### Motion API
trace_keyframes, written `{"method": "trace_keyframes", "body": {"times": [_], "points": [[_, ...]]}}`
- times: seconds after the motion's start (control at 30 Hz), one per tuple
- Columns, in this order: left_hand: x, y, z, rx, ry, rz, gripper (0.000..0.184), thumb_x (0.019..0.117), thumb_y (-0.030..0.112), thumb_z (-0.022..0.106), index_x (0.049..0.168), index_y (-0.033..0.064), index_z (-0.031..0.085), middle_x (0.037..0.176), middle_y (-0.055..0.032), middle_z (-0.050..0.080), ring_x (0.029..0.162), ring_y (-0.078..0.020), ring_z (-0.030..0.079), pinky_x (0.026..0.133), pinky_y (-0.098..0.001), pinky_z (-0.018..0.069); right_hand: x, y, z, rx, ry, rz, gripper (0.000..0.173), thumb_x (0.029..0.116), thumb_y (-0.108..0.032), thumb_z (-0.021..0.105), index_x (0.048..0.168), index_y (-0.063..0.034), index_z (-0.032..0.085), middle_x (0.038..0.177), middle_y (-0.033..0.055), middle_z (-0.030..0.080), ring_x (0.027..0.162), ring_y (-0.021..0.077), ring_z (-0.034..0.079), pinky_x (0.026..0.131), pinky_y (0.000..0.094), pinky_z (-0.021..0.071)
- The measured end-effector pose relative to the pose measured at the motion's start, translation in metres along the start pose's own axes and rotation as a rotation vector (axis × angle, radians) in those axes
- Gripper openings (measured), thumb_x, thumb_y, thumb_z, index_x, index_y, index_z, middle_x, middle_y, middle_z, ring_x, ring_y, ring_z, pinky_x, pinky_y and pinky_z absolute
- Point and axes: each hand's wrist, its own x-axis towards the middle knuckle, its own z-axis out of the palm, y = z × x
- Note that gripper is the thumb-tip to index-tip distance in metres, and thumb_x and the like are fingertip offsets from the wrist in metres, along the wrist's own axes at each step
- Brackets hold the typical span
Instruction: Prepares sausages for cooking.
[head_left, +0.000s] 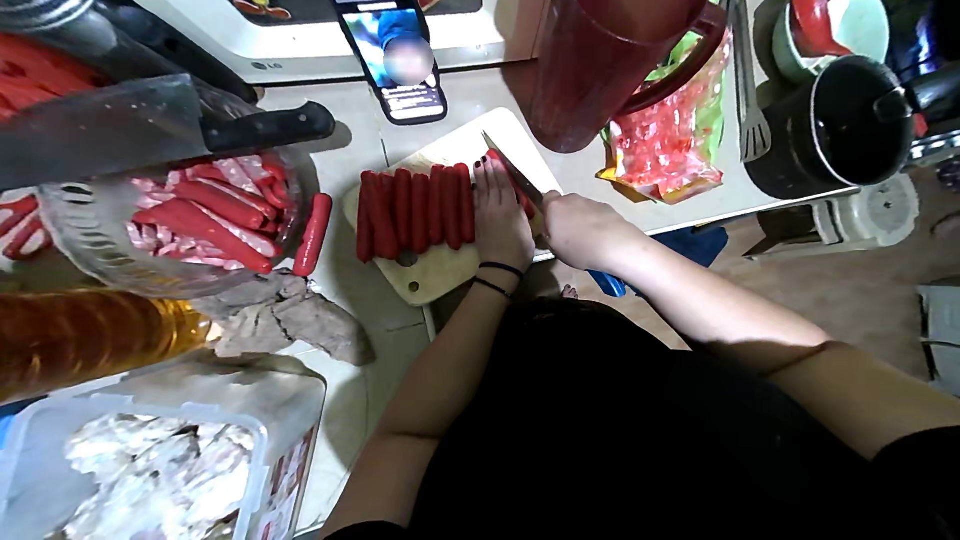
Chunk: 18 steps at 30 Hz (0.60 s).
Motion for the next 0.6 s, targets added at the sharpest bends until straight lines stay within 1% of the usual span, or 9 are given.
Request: {"method": "trace_keyframes", "body": {"times": [0.03,0.1,0.2,0.27,0.3,0.33,0.47,0.53,0.6], "points": [[-0.001,0.0,0.0,0.014,-0.012,-0.004,0.062,0.0995,0.003,0.043,0.156,-0.0141,0.024,0.164,-0.0291,0.028,0.156,-0.0391,0.023,0.128,-0.0447,0.0165,0.002,-0.002,0.0,-0.005,-0.009,0.01,0.025,0.1076,-0.02,0.048,0.127,-0.0044,0.052,0.107,0.018,0.066,0.103,0.0365,0.069,0.08,0.0559,0.0552],[-0.003,0.002,-0.002,0.03,-0.043,-0.013,0.066,0.0981,0.004,0.045,0.157,-0.0138,0.021,0.165,-0.029,0.026,0.156,-0.0393,0.021,0.128,-0.0452,0.0158,0.007,-0.004,0.003,-0.014,-0.004,0.016,0.027,0.1094,-0.024,0.044,0.125,-0.0036,0.052,0.107,0.0187,0.066,0.103,0.0371,0.069,0.08,0.0561,0.055],[-0.005,0.002,-0.003,0.047,-0.052,-0.016,0.068,0.0969,0.005,0.046,0.157,-0.0132,0.021,0.166,-0.0279,0.024,0.157,-0.0379,0.02,0.128,-0.0441,0.0137,0.012,-0.008,0.01,-0.044,0.023,0.041,0.031,0.1103,-0.028,0.041,0.125,-0.0028,0.053,0.109,0.0196,0.067,0.106,0.0376,0.069,0.081,0.0564,0.0553],[-0.006,0.001,-0.002,0.051,-0.046,-0.006,0.07,0.0941,0.006,0.047,0.156,-0.0139,0.022,0.166,-0.0282,0.025,0.157,-0.0377,0.021,0.128,-0.043,0.014,0.016,-0.01,0.014,-0.054,0.038,0.05,0.031,0.1096,-0.027,0.042,0.125,-0.0021,0.052,0.11,0.0204,0.067,0.106,0.0386,0.07,0.081,0.0571,0.0555],[-0.007,0.001,-0.001,0.047,-0.037,-0.004,0.07,0.0943,0.007,0.047,0.156,-0.014,0.022,0.166,-0.0283,0.025,0.157,-0.0375,0.022,0.128,-0.0426,0.0144,0.016,-0.01,0.014,-0.055,0.038,0.051,0.031,0.1097,-0.027,0.042,0.126,-0.0023,0.052,0.11,0.0203,0.067,0.107,0.0386,0.069,0.081,0.057,0.0554],[-0.007,0.0,0.001,0.044,-0.026,-0.004,0.07,0.0949,0.007,0.047,0.156,-0.0142,0.022,0.165,-0.0283,0.026,0.157,-0.0372,0.022,0.128,-0.0422,0.015,0.017,-0.01,0.014,-0.055,0.032,0.05,0.03,0.1097,-0.026,0.042,0.126,-0.0026,0.052,0.111,0.0203,0.067,0.107,0.0386,0.069,0.082,0.057,0.0554],[-0.006,-0.002,0.006,0.073,0.01,0.013,0.076,0.0917,0.011,0.05,0.156,-0.0156,0.02,0.164,-0.0306,0.026,0.156,-0.0385,0.023,0.128,-0.0429,0.0156,0.014,-0.007,0.012,-0.066,0.025,0.02,0.027,0.1094,-0.023,0.041,0.124,-0.0028,0.053,0.109,0.0199,0.067,0.105,0.0382,0.069,0.081,0.057,0.0553],[-0.006,-0.001,0.005,0.083,0.0,0.012,0.074,0.0918,0.009,0.049,0.156,-0.0159,0.02,0.164,-0.0315,0.026,0.156,-0.0393,0.022,0.127,-0.0444,0.0158,0.009,-0.006,0.011,-0.079,0.004,0.019,0.028,0.1099,-0.023,0.04,0.124,-0.0027,0.053,0.11,0.02,0.066,0.105,0.0382,0.069,0.081,0.0571,0.0551],[-0.005,0.001,0.004,0.07,-0.003,-0.007,0.071,0.0936,0.005,0.049,0.156,-0.0147,0.021,0.164,-0.0313,0.026,0.156,-0.0392,0.023,0.128,-0.0447,0.0163,0.002,-0.004,0.009,-0.073,-0.018,0.02,0.029,0.1094,-0.022,0.044,0.129,-0.0027,0.052,0.111,0.0204,0.066,0.105,0.0389,0.068,0.082,0.0582,0.0546]]}}
